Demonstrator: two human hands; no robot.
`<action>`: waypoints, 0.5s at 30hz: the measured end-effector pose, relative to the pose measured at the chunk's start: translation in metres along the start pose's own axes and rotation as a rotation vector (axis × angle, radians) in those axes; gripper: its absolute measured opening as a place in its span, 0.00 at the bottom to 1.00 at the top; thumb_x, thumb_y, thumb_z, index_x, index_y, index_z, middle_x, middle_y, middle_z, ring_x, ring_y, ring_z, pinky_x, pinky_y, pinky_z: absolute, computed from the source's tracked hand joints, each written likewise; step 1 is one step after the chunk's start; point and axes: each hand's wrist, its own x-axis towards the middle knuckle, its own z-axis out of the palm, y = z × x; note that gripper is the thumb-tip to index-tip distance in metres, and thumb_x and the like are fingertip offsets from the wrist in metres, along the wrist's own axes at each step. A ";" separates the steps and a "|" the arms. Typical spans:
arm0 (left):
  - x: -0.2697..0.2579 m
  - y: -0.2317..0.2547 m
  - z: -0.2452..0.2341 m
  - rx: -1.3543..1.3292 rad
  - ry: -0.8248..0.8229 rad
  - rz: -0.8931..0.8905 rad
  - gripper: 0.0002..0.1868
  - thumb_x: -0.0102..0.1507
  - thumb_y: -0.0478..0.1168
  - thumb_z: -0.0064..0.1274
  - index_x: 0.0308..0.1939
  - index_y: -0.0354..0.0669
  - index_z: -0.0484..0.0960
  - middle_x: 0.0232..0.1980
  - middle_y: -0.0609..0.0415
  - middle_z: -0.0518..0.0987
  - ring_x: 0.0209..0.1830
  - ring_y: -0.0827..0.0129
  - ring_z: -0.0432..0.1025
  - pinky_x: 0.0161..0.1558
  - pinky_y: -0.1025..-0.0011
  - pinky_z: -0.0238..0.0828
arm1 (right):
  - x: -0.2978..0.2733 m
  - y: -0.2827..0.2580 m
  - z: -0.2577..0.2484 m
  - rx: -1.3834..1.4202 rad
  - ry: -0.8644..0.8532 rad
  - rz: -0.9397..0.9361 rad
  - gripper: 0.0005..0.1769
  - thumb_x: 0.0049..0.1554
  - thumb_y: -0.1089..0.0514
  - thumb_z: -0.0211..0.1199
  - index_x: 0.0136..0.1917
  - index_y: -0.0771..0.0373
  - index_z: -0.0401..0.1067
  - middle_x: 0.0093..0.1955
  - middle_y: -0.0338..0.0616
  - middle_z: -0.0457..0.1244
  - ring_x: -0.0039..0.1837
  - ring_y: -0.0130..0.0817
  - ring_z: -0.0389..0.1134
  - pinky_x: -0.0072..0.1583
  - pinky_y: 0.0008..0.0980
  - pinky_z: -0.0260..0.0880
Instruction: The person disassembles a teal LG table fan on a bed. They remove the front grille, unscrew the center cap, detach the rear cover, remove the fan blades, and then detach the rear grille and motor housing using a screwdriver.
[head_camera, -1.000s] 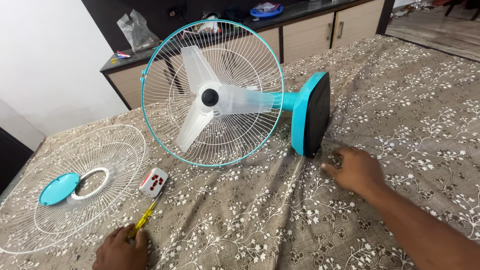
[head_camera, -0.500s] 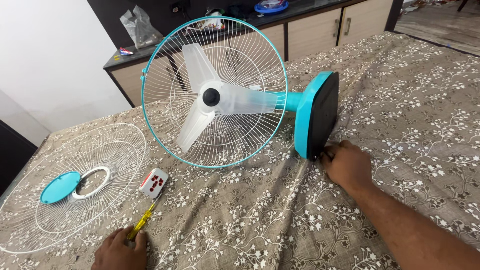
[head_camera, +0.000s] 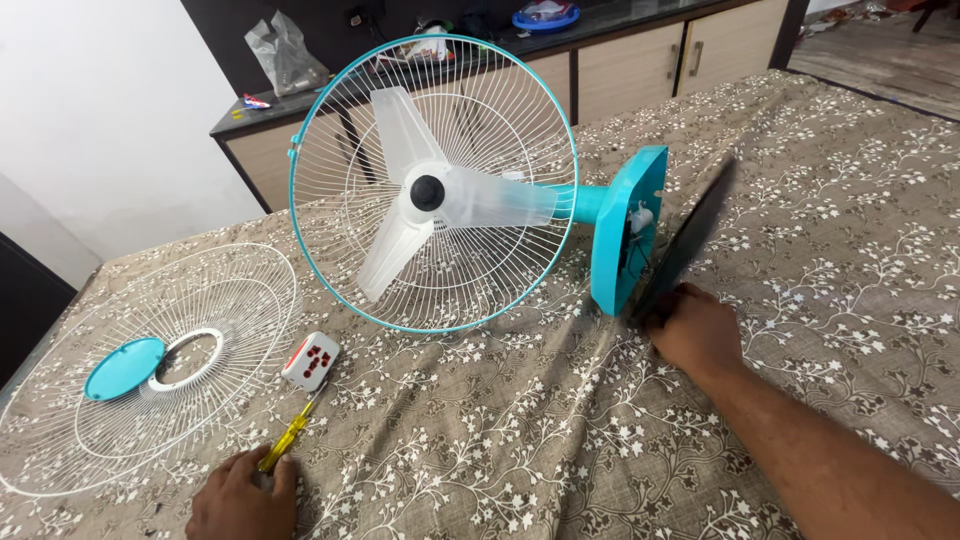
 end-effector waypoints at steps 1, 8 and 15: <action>-0.002 0.001 -0.002 -0.003 0.006 -0.003 0.28 0.58 0.64 0.60 0.60 0.66 0.85 0.67 0.58 0.78 0.71 0.63 0.68 0.74 0.56 0.59 | 0.001 0.000 -0.001 -0.052 -0.040 0.007 0.15 0.49 0.47 0.66 0.50 0.46 0.81 0.51 0.42 0.72 0.53 0.45 0.74 0.55 0.46 0.76; -0.006 0.004 -0.009 0.057 -0.018 0.008 0.26 0.60 0.65 0.57 0.60 0.68 0.85 0.66 0.60 0.79 0.69 0.63 0.71 0.74 0.55 0.60 | -0.010 -0.003 -0.014 0.153 0.115 -0.068 0.21 0.44 0.45 0.74 0.50 0.51 0.80 0.48 0.46 0.71 0.52 0.51 0.72 0.53 0.50 0.72; -0.004 0.001 -0.002 0.020 0.013 0.007 0.26 0.59 0.65 0.58 0.59 0.69 0.86 0.65 0.60 0.79 0.69 0.63 0.70 0.73 0.54 0.61 | -0.017 0.009 0.005 0.116 0.189 -0.182 0.13 0.54 0.48 0.68 0.50 0.53 0.80 0.47 0.50 0.70 0.50 0.54 0.71 0.54 0.52 0.72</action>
